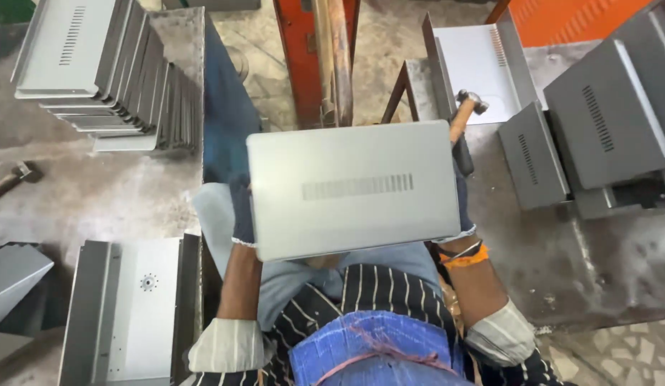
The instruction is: The person sits at a manual sheet-metal bending machine and folds flat metal panels by pulling the bending lever over each panel, then stacks the folded panels on the workbench. They reposition and turn each panel to bend different edges, and near the end they file the edge of a panel.
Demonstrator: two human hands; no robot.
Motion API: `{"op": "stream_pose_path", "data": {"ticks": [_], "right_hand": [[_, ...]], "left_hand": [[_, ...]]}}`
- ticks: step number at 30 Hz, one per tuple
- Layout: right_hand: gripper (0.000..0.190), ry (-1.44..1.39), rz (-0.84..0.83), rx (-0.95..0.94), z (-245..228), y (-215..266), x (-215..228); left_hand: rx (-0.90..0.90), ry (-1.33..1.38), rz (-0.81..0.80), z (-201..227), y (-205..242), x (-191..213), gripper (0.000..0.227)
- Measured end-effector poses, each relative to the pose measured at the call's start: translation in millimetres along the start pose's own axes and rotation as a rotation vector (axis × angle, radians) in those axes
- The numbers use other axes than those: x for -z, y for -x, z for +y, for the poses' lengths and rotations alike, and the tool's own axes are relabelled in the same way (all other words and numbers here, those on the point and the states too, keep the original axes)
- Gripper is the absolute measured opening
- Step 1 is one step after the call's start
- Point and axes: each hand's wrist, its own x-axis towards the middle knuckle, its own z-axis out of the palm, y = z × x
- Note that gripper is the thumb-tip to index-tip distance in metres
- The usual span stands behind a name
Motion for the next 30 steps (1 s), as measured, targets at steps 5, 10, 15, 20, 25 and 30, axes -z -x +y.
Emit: {"op": "stream_pose_path", "data": {"ticks": [5,10,15,20,25,30], "right_hand": [[0.054,0.214,0.028,0.065,-13.5,-4.9,-4.2],[0.069,0.556,-0.030,-0.017,-5.7,-22.4,-23.0],[0.091,0.837,-0.305,0.277,-18.9,-56.0,-73.0],[0.094,0.647,-0.293,0.141,11.1,-75.4,-64.3],[0.087,0.716,-0.282,0.225,21.7,-83.2,-58.1],[0.083,0.800,-0.277,0.243,16.9,-83.6,-60.6]], "left_hand": [[-0.076,-0.342,-0.067,121.0,-0.7,-25.7,0.045],[-0.630,-0.865,-0.202,185.3,-49.3,-66.4,0.056],[-0.663,-1.361,-0.401,206.4,-104.1,-90.5,0.044],[-0.622,-1.347,-0.394,205.7,-117.5,-85.3,0.036],[-0.716,-1.290,-0.323,196.5,-119.5,-77.8,0.034],[-0.681,-1.304,-0.353,194.2,-121.2,-77.2,0.036]]}}
